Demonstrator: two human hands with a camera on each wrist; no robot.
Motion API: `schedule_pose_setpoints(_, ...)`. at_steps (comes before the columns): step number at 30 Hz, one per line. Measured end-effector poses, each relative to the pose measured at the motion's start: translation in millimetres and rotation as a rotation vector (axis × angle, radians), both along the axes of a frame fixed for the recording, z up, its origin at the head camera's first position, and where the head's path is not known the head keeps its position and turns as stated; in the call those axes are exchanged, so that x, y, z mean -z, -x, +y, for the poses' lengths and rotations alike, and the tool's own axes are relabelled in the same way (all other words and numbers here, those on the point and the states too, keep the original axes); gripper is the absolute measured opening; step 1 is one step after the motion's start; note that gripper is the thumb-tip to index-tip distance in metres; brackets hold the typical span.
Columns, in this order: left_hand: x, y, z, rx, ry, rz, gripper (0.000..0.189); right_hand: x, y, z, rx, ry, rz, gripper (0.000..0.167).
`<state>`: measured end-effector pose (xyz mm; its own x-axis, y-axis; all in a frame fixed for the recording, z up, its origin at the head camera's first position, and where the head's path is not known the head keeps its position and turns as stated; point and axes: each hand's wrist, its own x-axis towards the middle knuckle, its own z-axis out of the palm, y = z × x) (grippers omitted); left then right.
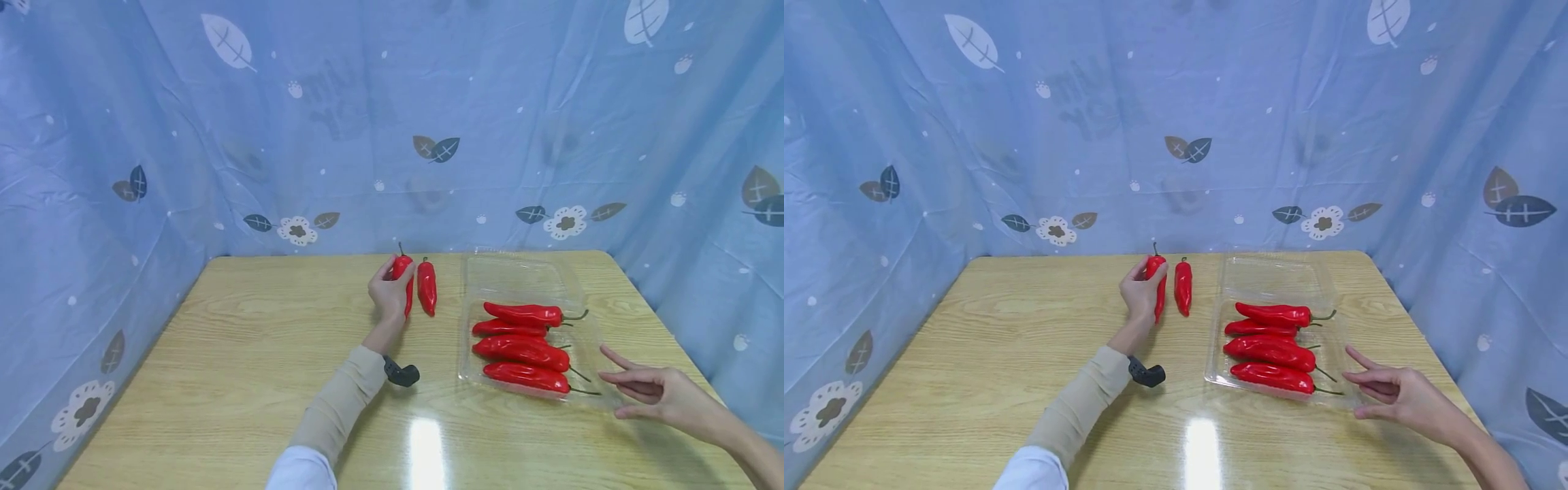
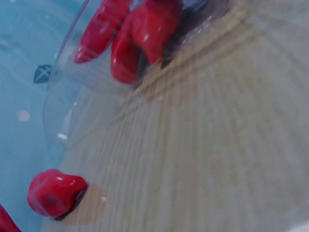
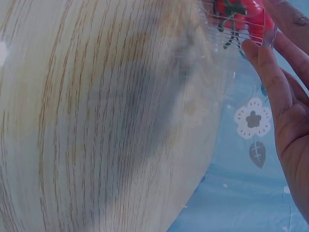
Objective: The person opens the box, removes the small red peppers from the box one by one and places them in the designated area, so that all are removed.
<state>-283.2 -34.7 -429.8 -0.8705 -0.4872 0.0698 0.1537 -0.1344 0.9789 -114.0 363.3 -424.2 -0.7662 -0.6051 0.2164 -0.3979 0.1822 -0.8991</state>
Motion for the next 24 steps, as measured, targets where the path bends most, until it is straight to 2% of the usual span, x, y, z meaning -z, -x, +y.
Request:
schedule_pose_setpoints(6, -4.8, 15.5, -0.2, -0.025, 0.021, 0.039, 0.048, -2.5, -2.4, -0.7, 0.023, -0.043, 0.011, 0.042)
schedule_pose_setpoints(11, -5.2, 21.4, 3.1, -0.013, 0.011, 0.008, 0.049, -3.9, -4.1, 0.8, 0.05, -0.077, 0.04, 0.043)
schedule_pose_setpoints(20, 14.3, 32.3, 1.1, -0.021, 0.06, -0.101, 0.048, -6.1, -7.0, 2.2, 0.064, -0.104, 0.02, 0.045)
schedule_pose_setpoints(24, 17.9, 34.8, -2.3, -0.031, 0.063, -0.116, 0.048, -6.3, -5.3, 0.4, 0.046, -0.077, 0.029, 0.046)
